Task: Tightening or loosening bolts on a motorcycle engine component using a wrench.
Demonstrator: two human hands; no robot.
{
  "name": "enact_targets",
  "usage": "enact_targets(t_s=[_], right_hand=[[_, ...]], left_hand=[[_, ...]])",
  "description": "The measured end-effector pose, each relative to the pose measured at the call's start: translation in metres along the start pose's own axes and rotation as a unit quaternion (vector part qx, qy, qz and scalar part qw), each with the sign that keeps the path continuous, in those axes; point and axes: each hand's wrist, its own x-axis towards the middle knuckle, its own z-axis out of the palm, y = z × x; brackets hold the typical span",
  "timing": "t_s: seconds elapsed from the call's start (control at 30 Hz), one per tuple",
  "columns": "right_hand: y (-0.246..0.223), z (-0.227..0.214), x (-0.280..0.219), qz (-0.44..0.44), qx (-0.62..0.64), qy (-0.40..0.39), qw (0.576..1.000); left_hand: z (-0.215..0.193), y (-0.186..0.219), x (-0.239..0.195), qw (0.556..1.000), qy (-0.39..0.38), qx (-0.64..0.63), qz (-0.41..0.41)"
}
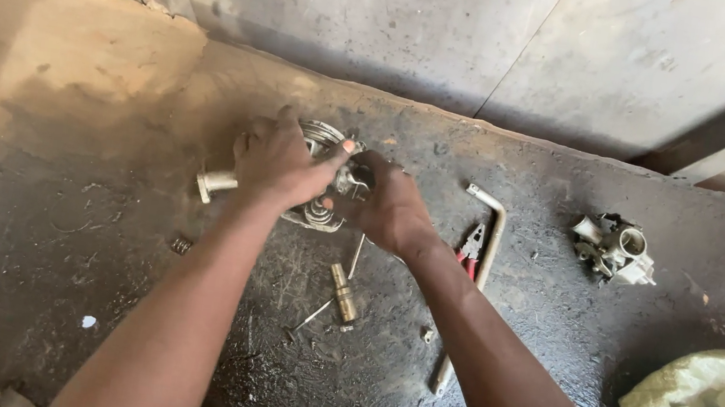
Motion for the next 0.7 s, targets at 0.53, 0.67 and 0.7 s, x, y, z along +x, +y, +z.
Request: enact_targets(t_s=[0.53,0.67,0.7], right_hand=[[0.012,-0.012,-0.023,-0.042,0.236,0.054,0.969],[0.012,-0.002,-0.02,-0.018,0.289,0.021,0.957],[0.009,-0.001,-0.022,-0.017,0.301,0.024,0.953]], left_hand=[[0.096,-0.069,0.077,0.923,0.368,-0.049,0.099],[0.096,-0.083,0.071,0.9,0.398,-0.097,0.151],[0.098,-0.087,0.073,0.888,0.412,-0.111,0.17]])
